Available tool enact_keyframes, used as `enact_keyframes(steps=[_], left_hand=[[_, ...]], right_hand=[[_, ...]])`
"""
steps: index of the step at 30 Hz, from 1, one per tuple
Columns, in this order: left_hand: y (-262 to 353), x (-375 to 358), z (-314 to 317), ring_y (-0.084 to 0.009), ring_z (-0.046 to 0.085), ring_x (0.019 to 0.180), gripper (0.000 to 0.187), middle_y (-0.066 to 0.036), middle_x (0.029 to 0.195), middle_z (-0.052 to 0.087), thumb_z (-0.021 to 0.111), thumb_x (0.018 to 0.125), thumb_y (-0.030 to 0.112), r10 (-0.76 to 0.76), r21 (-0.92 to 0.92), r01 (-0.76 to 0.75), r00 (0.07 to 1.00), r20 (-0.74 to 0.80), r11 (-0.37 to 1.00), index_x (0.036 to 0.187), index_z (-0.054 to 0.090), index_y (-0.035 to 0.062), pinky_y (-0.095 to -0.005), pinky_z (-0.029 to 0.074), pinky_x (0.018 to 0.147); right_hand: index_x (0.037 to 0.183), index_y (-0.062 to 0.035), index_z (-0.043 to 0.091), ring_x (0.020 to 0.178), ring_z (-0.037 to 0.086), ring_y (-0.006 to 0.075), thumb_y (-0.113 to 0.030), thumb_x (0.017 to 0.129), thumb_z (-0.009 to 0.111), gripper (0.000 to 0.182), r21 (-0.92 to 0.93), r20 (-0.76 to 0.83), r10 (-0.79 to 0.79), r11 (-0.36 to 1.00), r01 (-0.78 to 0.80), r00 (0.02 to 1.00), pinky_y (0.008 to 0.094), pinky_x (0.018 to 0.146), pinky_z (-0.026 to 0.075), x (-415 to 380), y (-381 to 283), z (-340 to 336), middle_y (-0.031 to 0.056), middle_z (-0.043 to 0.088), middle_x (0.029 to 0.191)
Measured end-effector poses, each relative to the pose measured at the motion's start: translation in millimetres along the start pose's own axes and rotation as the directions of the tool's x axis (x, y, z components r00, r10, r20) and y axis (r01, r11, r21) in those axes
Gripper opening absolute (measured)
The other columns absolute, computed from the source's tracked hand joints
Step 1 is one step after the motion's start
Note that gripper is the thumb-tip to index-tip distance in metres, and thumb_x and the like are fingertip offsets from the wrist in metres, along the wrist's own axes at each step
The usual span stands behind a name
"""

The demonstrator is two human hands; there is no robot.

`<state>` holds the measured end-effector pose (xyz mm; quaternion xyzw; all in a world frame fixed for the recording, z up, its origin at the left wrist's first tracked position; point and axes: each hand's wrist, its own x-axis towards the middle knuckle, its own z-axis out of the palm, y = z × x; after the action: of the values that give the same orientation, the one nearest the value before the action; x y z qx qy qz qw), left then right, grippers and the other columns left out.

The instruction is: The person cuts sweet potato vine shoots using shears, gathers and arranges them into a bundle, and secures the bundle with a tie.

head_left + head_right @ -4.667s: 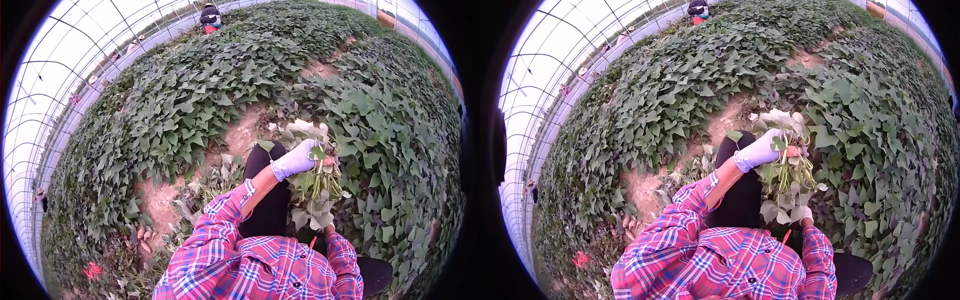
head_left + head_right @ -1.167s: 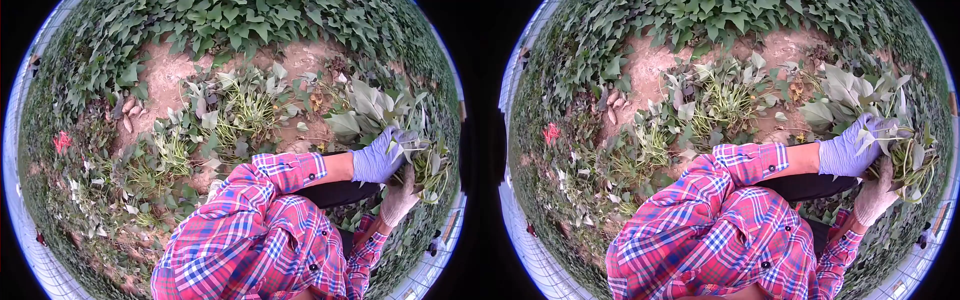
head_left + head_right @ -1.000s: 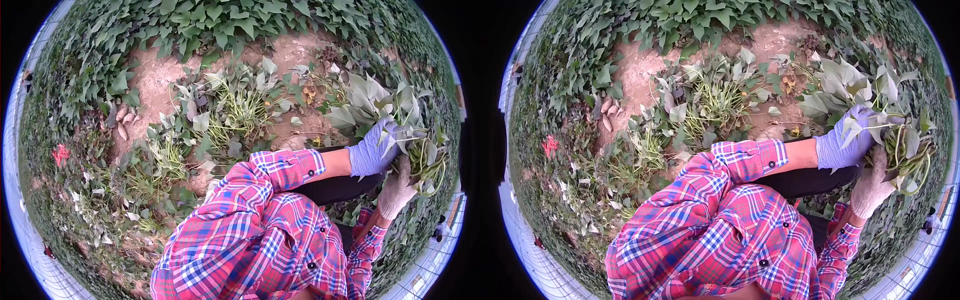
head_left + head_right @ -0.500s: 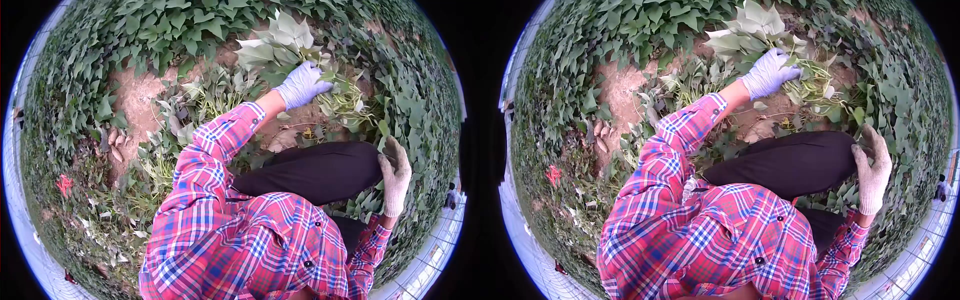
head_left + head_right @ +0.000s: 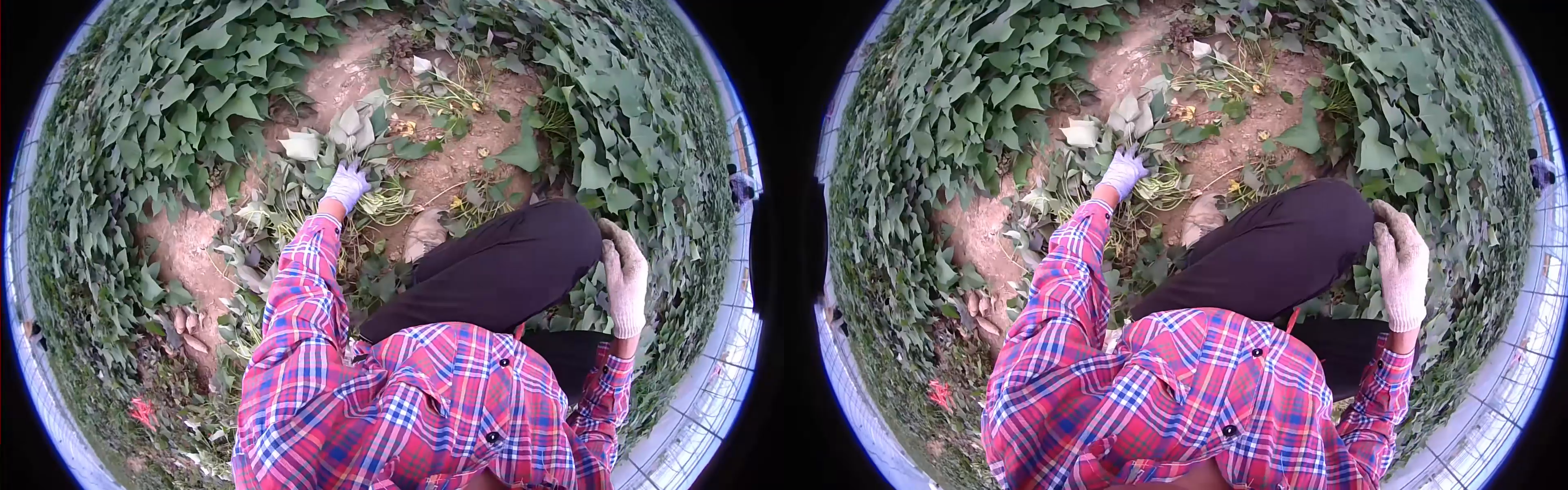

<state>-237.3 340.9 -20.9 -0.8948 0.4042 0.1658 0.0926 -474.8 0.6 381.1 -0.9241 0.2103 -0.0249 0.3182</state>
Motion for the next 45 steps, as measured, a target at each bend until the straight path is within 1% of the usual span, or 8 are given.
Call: enact_keyframes(steps=[7, 12, 16, 21, 24, 28, 35, 45], left_hand=[[-5.6, -11.7, 2.6, -0.0348, 0.029, 0.135, 0.041, -0.007, 0.144, 0.038, 0.049, 0.089, 0.024, 0.001, 0.182, 0.012, 0.998, -0.066, 0.983, 0.130, 0.050, 0.0281, -0.0565, 0.026, 0.105], [14.3, -25.5, -84.6, -0.0359, 0.030, 0.134, 0.070, -0.011, 0.142, 0.038, 0.060, 0.076, 0.012, 0.044, 0.135, -0.087, 0.954, 0.296, 0.987, 0.140, 0.037, 0.0241, -0.0568, 0.032, 0.101], [17.9, -1.0, -110.9, -0.0299, 0.058, 0.101, 0.016, -0.009, 0.099, 0.063, 0.060, 0.076, 0.014, 0.046, -0.034, -0.052, 0.988, -0.146, 0.998, 0.089, 0.069, 0.0172, -0.0478, 0.044, 0.081], [74.1, 67.0, -118.2, -0.0271, 0.061, 0.098, 0.033, -0.015, 0.104, 0.065, 0.057, 0.086, 0.024, 0.119, -0.677, -0.425, 0.885, -0.450, 0.601, 0.113, 0.063, 0.0052, -0.0411, 0.045, 0.087], [119.8, 139.0, -127.8, -0.0157, 0.060, 0.096, 0.034, -0.010, 0.104, 0.067, 0.062, 0.085, 0.011, 0.459, -0.973, 0.107, 0.867, 0.193, 0.205, 0.118, 0.059, 0.0025, -0.0333, 0.046, 0.086], [151.0, 140.9, -107.0, -0.0274, 0.065, 0.089, 0.039, -0.015, 0.099, 0.067, 0.065, 0.081, 0.013, 0.584, -0.576, -0.564, 0.793, -0.176, 0.592, 0.119, 0.059, 0.0055, -0.0359, 0.049, 0.081], [110.2, 120.8, 11.7, -0.0293, 0.062, 0.097, 0.048, -0.018, 0.105, 0.064, 0.066, 0.081, 0.026, 0.743, -0.625, -0.480, 0.618, 0.258, 0.616, 0.121, 0.055, 0.0035, -0.0369, 0.047, 0.084], [102.8, 0.7, -30.3, -0.0269, 0.062, 0.095, 0.044, -0.016, 0.106, 0.065, 0.063, 0.084, 0.026, 0.333, -0.798, 0.058, 0.888, 0.315, 0.600, 0.120, 0.056, 0.0025, -0.0359, 0.048, 0.084]], right_hand=[[0.111, 0.0028, 0.059, 0.084, 0.061, 0.0206, -0.004, 0.089, 0.053, 0.024, 0.006, -0.035, -0.072, 0.997, 0.073, 0.997, 0.0278, 0.078, 0.047, 1.7, 20.0, 11.0, 0.0128, 0.063, 0.095], [0.108, 0.0003, 0.061, 0.088, 0.062, 0.0306, -0.016, 0.089, 0.056, 0.026, -0.083, -0.025, -0.026, 0.996, 0.024, 0.999, 0.0346, 0.078, 0.049, -10.6, 82.8, 26.3, 0.0165, 0.063, 0.097], [0.106, -0.0011, 0.062, 0.087, 0.061, 0.0326, -0.018, 0.086, 0.057, 0.026, -0.085, 0.023, -0.029, 0.996, 0.030, 0.999, 0.0378, 0.077, 0.048, -17.8, 96.3, 45.1, 0.0158, 0.063, 0.093], [0.103, -0.0022, 0.063, 0.089, 0.061, 0.0336, -0.026, 0.085, 0.059, 0.030, -0.003, 0.064, -0.017, 1.000, 0.017, 0.998, 0.0392, 0.078, 0.049, -16.5, 124.0, 75.2, 0.0170, 0.064, 0.095], [0.102, -0.0022, 0.063, 0.089, 0.061, 0.0342, -0.029, 0.086, 0.055, 0.032, 0.017, 0.134, 0.090, 0.995, -0.093, 0.987, 0.0414, 0.079, 0.048, -10.4, 134.5, 92.5, 0.0179, 0.065, 0.093], [0.095, -0.0010, 0.064, 0.087, 0.061, 0.0376, -0.027, 0.086, 0.051, 0.030, 0.053, 0.200, 0.250, 0.963, -0.265, 0.947, 0.0440, 0.078, 0.047, -0.5, 190.2, 162.1, 0.0210, 0.064, 0.088], [0.096, -0.0001, 0.060, 0.088, 0.060, 0.0399, -0.024, 0.082, 0.056, 0.028, 0.055, 0.121, 0.558, 0.822, -0.567, 0.821, 0.0467, 0.081, 0.047, -4.5, 235.7, 272.5, 0.0232, 0.063, 0.089], [0.123, -0.0038, 0.052, 0.094, 0.060, 0.0379, -0.014, 0.077, 0.063, 0.048, 0.065, 0.021, 0.496, 0.866, -0.497, 0.868, 0.0422, 0.083, 0.047, 9.2, 202.4, 256.0, 0.0231, 0.063, 0.097]])
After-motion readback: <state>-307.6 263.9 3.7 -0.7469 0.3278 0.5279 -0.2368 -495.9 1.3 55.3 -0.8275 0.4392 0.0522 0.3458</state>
